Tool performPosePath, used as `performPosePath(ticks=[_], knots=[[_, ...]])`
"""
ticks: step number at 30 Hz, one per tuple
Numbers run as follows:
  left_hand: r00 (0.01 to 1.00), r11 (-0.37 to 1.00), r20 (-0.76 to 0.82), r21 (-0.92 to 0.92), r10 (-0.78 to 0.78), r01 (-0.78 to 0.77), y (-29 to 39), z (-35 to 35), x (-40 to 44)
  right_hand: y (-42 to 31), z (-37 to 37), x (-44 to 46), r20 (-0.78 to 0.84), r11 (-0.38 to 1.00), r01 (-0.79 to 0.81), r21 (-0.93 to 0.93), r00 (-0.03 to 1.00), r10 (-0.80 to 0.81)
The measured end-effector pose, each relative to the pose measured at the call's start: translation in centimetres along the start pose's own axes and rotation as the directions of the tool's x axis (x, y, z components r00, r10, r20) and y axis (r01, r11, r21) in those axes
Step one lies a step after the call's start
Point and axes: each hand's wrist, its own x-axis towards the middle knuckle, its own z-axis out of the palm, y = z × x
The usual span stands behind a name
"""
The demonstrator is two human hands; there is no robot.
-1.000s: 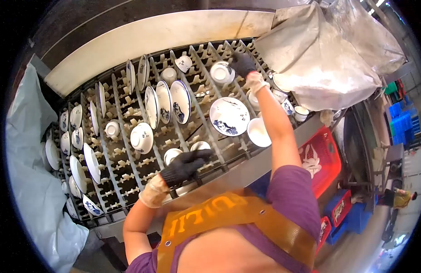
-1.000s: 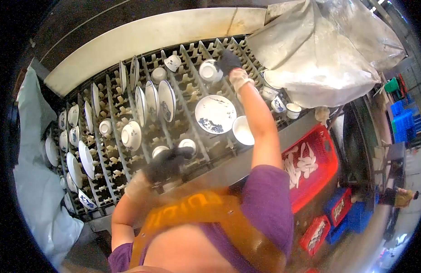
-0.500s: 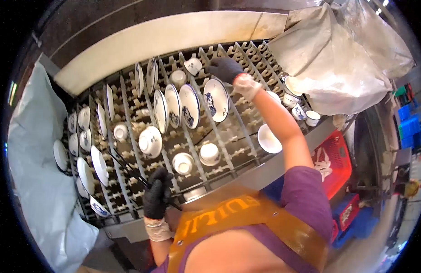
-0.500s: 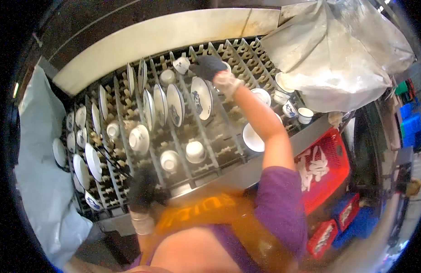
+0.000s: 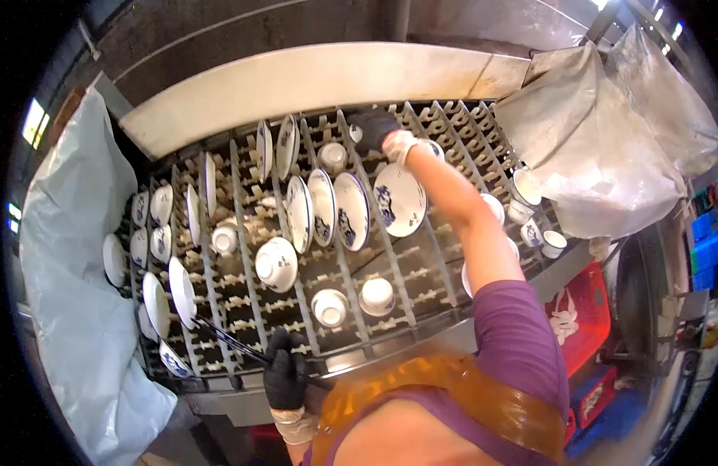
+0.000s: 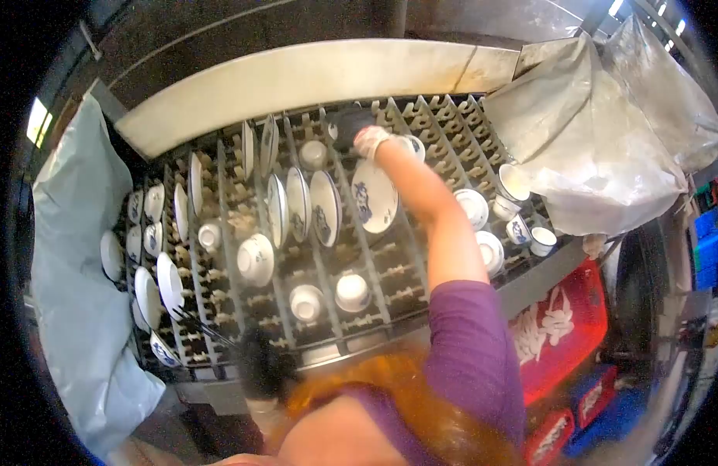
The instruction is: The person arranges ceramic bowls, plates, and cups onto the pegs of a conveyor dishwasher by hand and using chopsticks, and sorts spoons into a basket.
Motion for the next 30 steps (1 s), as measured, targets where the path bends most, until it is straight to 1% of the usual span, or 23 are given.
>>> performPosePath(ticks=[1, 2, 5, 7, 8, 11, 12, 13, 14, 15, 16, 17, 19, 20, 21, 22, 23, 25, 26, 27, 28, 29, 30], knots=[[0.909, 0.772, 0.020, -0.521, -0.415, 0.364, -0.7, 0.3, -0.8, 1.4, 0.0, -0.6, -0.052, 0.989, 0.054, 0.137, 0.998, -0.047], [0.904, 0.620, 0.123, -0.689, -0.410, 0.375, 0.0, 0.2, -0.6, 3.6, -0.1, -0.9, -0.083, 0.989, 0.042, 0.142, 0.996, -0.030], [0.934, 0.801, 0.069, -0.493, -0.351, 0.338, 1.4, 1.1, -0.7, 5.3, -7.2, -8.2, 0.115, 0.918, -0.016, 0.397, 0.993, -0.032], [0.995, 0.978, 0.093, -0.209, 0.019, 0.001, -4.4, 0.1, -1.4, 6.6, -10.1, -14.6, 0.411, 0.881, -0.078, 0.466, 0.901, -0.137], [0.966, 0.853, 0.110, -0.455, -0.232, 0.257, -2.0, 0.7, -1.2, 7.9, -9.4, -18.6, 0.449, 0.831, -0.080, 0.550, 0.868, -0.214], [0.963, 0.620, 0.209, -0.737, -0.171, 0.270, 0.3, 2.0, -0.4, 7.1, -7.1, -28.3, 0.499, 0.836, 0.157, 0.525, 0.740, -0.452], [0.975, 0.788, 0.140, -0.574, -0.173, 0.223, -0.9, 2.4, 0.0, 5.9, -6.4, -30.9, 0.515, 0.920, 0.161, 0.356, 0.788, -0.337], [0.969, 0.705, 0.183, -0.665, -0.166, 0.246, -1.2, 2.6, 0.0, 4.6, -5.7, -33.0, 0.509, 0.972, 0.153, 0.178, 0.831, -0.224], [0.960, 0.694, 0.201, -0.663, -0.197, 0.281, -0.6, 2.9, 0.1, 3.0, -5.8, -34.0, 0.440, 0.986, -0.058, 0.154, 0.898, -0.016], [0.951, 0.682, 0.214, -0.662, -0.225, 0.310, -0.4, 3.0, 0.1, 2.6, -6.1, -33.9, 0.411, 0.989, 0.014, 0.146, 0.909, -0.074], [0.968, 0.984, 0.192, 0.053, 0.159, -0.172, -3.0, 2.7, 0.1, 1.6, -6.8, -34.3, 0.313, 0.984, -0.004, 0.177, 0.948, -0.053], [0.971, 0.983, 0.228, -0.182, 0.068, -0.026, -2.2, 3.2, -0.2, -0.2, -8.2, -34.5, 0.211, 0.978, -0.017, 0.210, 0.977, -0.029], [0.903, 0.852, 0.240, 0.314, 0.355, -0.419, 0.9, 4.9, -0.9, -5.4, -10.1, -34.5, -0.112, 0.999, -0.015, -0.053, 0.994, 0.009], [0.898, 0.848, 0.250, 0.312, 0.362, -0.428, 0.9, 5.0, -1.2, -6.7, -10.4, -34.9, -0.247, 0.990, 0.063, -0.124, 0.965, -0.092], [0.981, 0.994, 0.174, -0.081, 0.088, -0.075, 0.6, 5.3, -1.4, -7.3, -10.4, -34.9, -0.372, 0.980, 0.177, -0.096, 0.906, -0.200], [0.954, 0.839, 0.224, -0.463, -0.201, 0.286, 0.2, 5.5, -1.6, -7.1, -10.1, -35.1, -0.360, 0.964, 0.249, -0.094, 0.894, -0.267], [0.910, 0.716, 0.358, -0.577, -0.210, 0.392, -0.8, 5.0, -1.6, -6.6, -9.2, -35.5, -0.348, 0.943, 0.320, -0.093, 0.877, -0.332], [0.936, 0.784, 0.291, -0.527, -0.198, 0.329, -1.2, 5.1, -2.1, -3.4, -6.8, -36.9, -0.354, 0.987, 0.158, -0.005, 0.923, -0.150], [0.971, 0.987, 0.190, -0.104, 0.143, -0.124, -3.8, 4.8, -2.0, -2.1, -7.6, -37.5, -0.398, 0.992, -0.040, -0.117, 0.917, -0.010], [0.971, 0.986, 0.190, -0.114, 0.143, -0.123, -3.1, 5.1, -2.2, 0.5, -7.4, -37.7, -0.433, 0.955, -0.294, -0.036, 0.866, 0.250], [0.984, 0.871, 0.178, -0.484, -0.003, 0.090, -1.7, 5.4, -2.6, 4.1, -7.0, -38.5, -0.492, 0.926, -0.360, -0.112, 0.830, 0.263], [0.965, 0.582, 0.220, -0.770, -0.142, 0.261, -0.8, 5.5, -2.9, 5.7, -7.8, -39.1, -0.582, 0.903, -0.415, -0.112, 0.764, 0.279], [0.957, 0.558, 0.244, -0.778, -0.158, 0.290, -1.0, 5.3, -2.7, 9.6, -5.7, -40.4, -0.459, 0.834, -0.549, 0.059, 0.727, 0.511]])
